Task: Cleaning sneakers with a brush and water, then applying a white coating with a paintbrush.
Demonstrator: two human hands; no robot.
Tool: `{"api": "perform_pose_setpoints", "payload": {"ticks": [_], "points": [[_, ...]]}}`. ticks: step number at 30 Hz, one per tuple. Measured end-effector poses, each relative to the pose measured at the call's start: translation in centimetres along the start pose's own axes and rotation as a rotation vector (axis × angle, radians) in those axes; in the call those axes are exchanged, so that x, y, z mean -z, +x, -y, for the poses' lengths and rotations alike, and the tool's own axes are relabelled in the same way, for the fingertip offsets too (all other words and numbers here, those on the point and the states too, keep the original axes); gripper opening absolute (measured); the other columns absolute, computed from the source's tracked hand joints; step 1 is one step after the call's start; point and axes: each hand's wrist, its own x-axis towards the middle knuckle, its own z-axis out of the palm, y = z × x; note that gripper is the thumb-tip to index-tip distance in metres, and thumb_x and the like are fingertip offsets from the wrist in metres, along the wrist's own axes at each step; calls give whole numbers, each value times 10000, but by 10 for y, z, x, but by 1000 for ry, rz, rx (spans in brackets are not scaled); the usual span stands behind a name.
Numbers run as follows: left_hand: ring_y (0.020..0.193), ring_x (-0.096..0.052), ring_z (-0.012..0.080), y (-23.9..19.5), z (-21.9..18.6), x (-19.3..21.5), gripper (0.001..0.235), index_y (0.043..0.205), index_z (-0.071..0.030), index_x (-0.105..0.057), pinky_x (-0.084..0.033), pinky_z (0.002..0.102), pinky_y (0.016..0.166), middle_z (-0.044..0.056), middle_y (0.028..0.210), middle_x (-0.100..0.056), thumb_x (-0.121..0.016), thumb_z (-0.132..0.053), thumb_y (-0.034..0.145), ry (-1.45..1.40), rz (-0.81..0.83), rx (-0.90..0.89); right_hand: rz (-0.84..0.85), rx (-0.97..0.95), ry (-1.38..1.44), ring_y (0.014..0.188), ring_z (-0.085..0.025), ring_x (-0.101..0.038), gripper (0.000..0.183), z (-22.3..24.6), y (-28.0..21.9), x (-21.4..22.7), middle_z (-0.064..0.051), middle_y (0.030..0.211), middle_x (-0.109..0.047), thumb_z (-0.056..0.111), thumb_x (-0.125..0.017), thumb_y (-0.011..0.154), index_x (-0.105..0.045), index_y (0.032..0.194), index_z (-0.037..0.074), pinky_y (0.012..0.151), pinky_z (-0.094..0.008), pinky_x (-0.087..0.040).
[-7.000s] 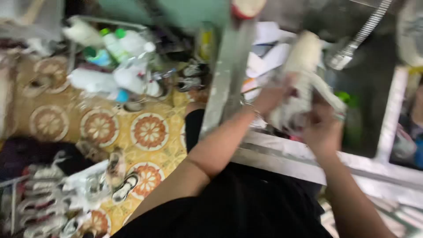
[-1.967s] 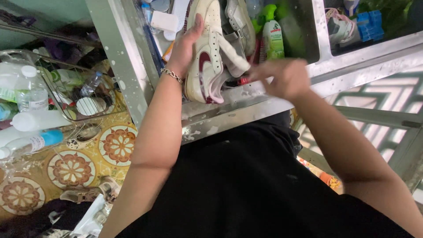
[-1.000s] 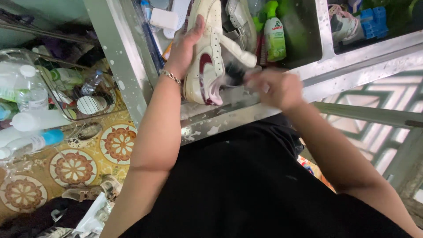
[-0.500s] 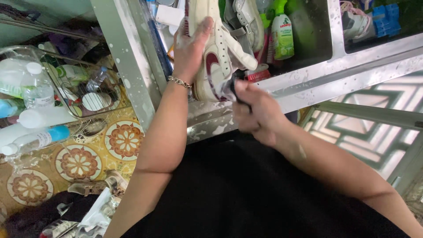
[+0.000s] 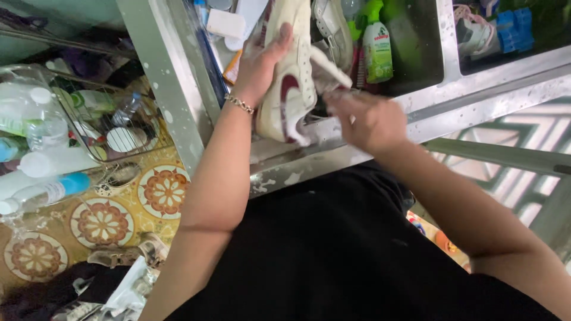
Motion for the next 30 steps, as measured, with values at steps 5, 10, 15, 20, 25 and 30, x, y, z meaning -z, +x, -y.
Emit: {"api": "perform_pose_setpoints", "payload": {"ticks": [5, 10, 15, 20, 25, 30], "points": [[1854, -312, 399, 17, 40, 15, 1143, 1757, -348, -648, -229, 593, 1502, 151, 1891, -613, -329, -1053, 915, 260, 122, -116, 638, 11, 105, 661, -125, -657, 407, 13, 32, 42, 70, 946, -741, 284, -649, 1284, -691, 1676, 384, 468, -303, -463], [1876, -311, 371, -3, 2, 10, 1424, 1753, -280, -713, -202, 636, 1504, 178, 1991, -414, -519, -1138, 633, 90, 36, 100, -130, 142, 43, 741, -71, -846, 228, -28, -17, -17, 107, 926, -931, 239, -963, 1241, -983, 1410, 390, 446, -237, -383], [1728, -610, 337, 11, 29, 11, 1194, 1680, -202, -765, -427, 568, 1450, 153, 1829, -679, -643, -1021, 821, -26, 3, 11, -159, 214, 119, 574, -9, -547, 179, -48, -28, -36, 152, 1008, -923, 366, -824, 1295, -956, 1411, 400, 467, -272, -260], [1647, -669, 321, 9, 28, 15, 1246, 1768, -146, -573, -576, 509, 1367, 140, 1797, -597, -652, -965, 832, -72, -14, 27, 12, -99, 400, 562, -95, -589, 234, 1, -34, -13, 65, 838, -841, 213, -884, 1175, -971, 1369, 310, 478, -359, -417], [1624, -618, 295, -7, 35, 15, 1002, 1572, -160, -811, -436, 499, 1425, 105, 1661, -764, -660, -942, 965, 5, -258, -142, 381, -661, 1143, 724, -59, -432, 225, 54, -43, 4, 50, 798, -639, 264, -830, 1208, -882, 1081, 86, 677, -287, -332], [1513, -654, 649, 73, 208, 28, 514, 1869, -220, -594, -439, 669, 1454, 151, 1799, -749, -641, -134, 1364, 947, -438, -860, 471, -1243, 1955, 456, -62, -203, 194, 72, -4, 24, 25, 634, -279, 376, -678, 1267, -624, 1214, 198, 365, -261, -66]]}}
